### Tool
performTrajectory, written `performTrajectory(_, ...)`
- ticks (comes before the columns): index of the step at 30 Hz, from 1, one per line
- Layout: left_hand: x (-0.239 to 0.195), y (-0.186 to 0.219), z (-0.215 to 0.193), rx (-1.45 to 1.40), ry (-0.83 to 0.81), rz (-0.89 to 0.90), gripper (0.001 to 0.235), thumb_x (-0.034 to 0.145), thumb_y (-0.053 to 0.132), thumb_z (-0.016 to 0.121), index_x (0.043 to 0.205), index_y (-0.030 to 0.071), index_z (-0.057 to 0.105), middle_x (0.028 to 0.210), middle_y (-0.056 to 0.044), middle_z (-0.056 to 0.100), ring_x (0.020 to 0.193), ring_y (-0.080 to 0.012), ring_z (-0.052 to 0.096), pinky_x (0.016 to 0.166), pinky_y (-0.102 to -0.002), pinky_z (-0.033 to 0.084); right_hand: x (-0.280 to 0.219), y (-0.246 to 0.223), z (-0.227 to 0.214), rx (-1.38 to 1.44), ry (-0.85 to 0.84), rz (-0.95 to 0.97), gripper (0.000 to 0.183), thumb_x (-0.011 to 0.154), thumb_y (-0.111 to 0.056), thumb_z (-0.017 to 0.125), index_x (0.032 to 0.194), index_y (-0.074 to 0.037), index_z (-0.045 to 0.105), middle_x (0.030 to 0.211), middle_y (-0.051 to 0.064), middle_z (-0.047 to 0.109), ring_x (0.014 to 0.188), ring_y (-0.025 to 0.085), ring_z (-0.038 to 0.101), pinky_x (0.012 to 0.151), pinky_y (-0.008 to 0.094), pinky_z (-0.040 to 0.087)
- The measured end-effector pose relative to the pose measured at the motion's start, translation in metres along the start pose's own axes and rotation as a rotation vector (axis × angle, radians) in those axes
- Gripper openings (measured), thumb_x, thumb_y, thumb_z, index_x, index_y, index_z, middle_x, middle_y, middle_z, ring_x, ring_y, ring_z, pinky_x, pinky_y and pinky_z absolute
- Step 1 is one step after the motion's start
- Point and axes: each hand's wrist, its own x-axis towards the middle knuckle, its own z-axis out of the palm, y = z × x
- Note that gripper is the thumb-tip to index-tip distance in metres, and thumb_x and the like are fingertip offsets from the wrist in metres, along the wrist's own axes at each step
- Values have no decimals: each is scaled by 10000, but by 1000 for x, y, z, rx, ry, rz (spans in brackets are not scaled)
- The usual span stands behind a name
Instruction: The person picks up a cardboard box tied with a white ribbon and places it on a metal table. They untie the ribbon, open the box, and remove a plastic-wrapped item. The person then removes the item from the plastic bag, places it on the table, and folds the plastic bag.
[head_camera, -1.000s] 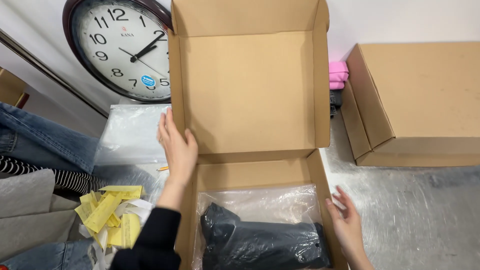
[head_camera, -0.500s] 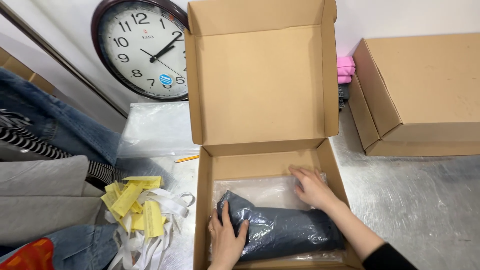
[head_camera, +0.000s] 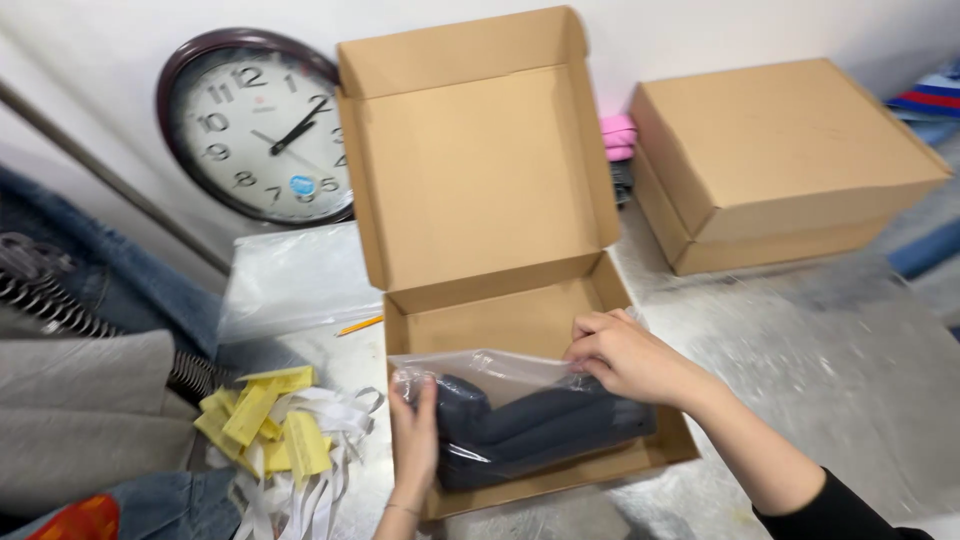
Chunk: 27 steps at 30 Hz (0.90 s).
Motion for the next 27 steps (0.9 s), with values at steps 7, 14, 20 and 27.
performTrajectory(7, 16, 47, -9, -288, -171, 458, 156, 1024, 258, 674, 998, 168, 550, 887, 44, 542, 844, -50, 490, 791, -219, 431, -100, -70, -85, 6, 313, -142, 178, 1015, -130, 581, 966, -177, 745, 920, 7, 526, 828, 198, 579, 946, 364, 413)
performTrajectory(14, -90, 163, 102, -173, -438, 432, 197, 909, 219, 767, 1004, 50, 806, 911, -52, 818, 828, -119, 707, 762, -282, 582, -244, -11, -150, -117, 606, 100, 147, 934, -163, 679, 1055, -155, 762, 1119, 35, 663, 1025, 192, 669, 979, 359, 462)
performTrajectory(20, -188, 124, 244, 137, -796, 178, 337, 959, 447, 675, 887, 159, 834, 773, 68, 752, 777, -48, 658, 748, -248, 531, -375, 143, -153, -117, 502, 434, 149, 910, -277, 693, 905, -206, 824, 972, -62, 787, 865, 131, 783, 887, 315, 524)
performTrajectory(27, -191, 18, 401, 196, -838, -3, 471, 1016, 537, 620, 685, 204, 588, 633, 61, 523, 655, -90, 493, 657, -319, 399, -384, 303, -147, 90, 210, 667, 295, 983, -361, 654, 796, -159, 760, 774, -32, 695, 765, 126, 667, 770, 280, 515)
